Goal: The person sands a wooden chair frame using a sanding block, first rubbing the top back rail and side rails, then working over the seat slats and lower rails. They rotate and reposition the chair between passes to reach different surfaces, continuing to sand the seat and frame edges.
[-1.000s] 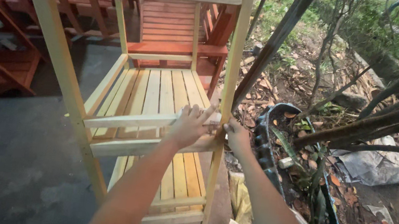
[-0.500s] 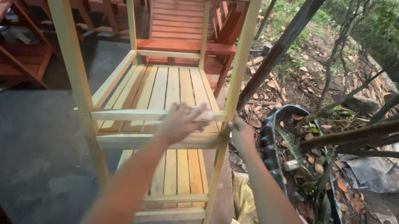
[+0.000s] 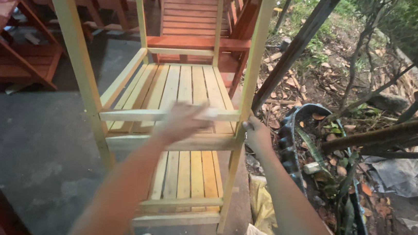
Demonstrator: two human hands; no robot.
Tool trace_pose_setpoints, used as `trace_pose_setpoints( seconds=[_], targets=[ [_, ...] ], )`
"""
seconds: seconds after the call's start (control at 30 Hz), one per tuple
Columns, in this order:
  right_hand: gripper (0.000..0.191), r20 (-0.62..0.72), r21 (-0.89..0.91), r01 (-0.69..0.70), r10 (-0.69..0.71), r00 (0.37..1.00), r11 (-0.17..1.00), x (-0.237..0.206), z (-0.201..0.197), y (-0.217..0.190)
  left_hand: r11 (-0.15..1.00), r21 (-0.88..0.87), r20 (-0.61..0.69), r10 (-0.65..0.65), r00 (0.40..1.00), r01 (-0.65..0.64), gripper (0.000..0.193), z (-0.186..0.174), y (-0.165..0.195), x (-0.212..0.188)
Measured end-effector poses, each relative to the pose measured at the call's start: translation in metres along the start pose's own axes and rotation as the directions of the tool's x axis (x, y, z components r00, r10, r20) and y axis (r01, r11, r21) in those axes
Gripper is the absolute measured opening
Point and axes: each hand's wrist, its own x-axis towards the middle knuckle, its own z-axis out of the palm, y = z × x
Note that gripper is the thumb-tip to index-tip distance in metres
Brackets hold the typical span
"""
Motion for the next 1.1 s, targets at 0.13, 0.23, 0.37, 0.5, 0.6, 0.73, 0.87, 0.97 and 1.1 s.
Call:
trace_pose_setpoints(
  seconds=[0.13, 0.23, 0.37, 0.5, 0.6, 0.73, 0.87, 0.97, 1.1],
  targets=[
    [0.02, -0.019, -0.193, 0.033, -0.037, 0.999, 0.981, 0.001, -0.003, 0.003, 0.996, 0.085, -0.08, -0.026, 0.996, 0.033, 0.032, 0.023, 0.042, 0.05],
    [0.02, -0.017, -0.09, 0.11, -0.112, 0.994, 0.99, 0.002, -0.003, 0.009, 0.893, -0.318, 0.159, -0.281, 0.946, 0.318, 0.062, 0.006, 0.033, 0.028],
    [0.021, -0.02, -0.081, 0.134, -0.136, 0.991, 0.988, 0.0, -0.004, 0.014, 0.984, 0.165, -0.18, 0.092, 0.979, -0.062, 0.019, -0.024, -0.007, -0.034],
    [0.026, -0.01, -0.036, 0.077, -0.077, 0.997, 0.996, -0.005, -0.004, 0.008, 0.983, 0.166, -0.187, 0.106, 0.977, -0.075, 0.025, -0.014, -0.013, -0.037],
    [0.022, -0.033, -0.083, 0.082, -0.085, 0.996, 0.993, -0.006, -0.003, -0.002, 0.996, 0.052, -0.235, 0.077, 0.969, -0.066, 0.015, 0.008, 0.015, -0.002],
    [0.018, -0.026, -0.053, 0.043, -0.044, 0.999, 0.998, -0.011, -0.005, -0.011, 0.995, 0.084, -0.133, -0.049, 0.99, 0.061, 0.017, 0.016, 0.054, 0.032],
    [0.02, -0.009, -0.158, 0.103, -0.106, 0.994, 0.982, -0.016, -0.009, -0.014, 0.993, 0.116, -0.172, 0.053, 0.984, -0.033, 0.028, -0.027, 0.029, -0.012],
    [0.021, -0.004, -0.137, 0.103, -0.105, 0.994, 0.985, -0.017, -0.011, -0.016, 0.967, 0.255, -0.116, 0.052, 0.992, -0.021, 0.031, -0.07, -0.018, -0.07],
    [0.022, -0.046, -0.123, 0.13, -0.136, 0.99, 0.984, -0.018, -0.01, -0.02, 0.966, 0.258, 0.036, -0.023, 0.999, 0.013, 0.025, -0.076, -0.031, -0.072]
  ],
)
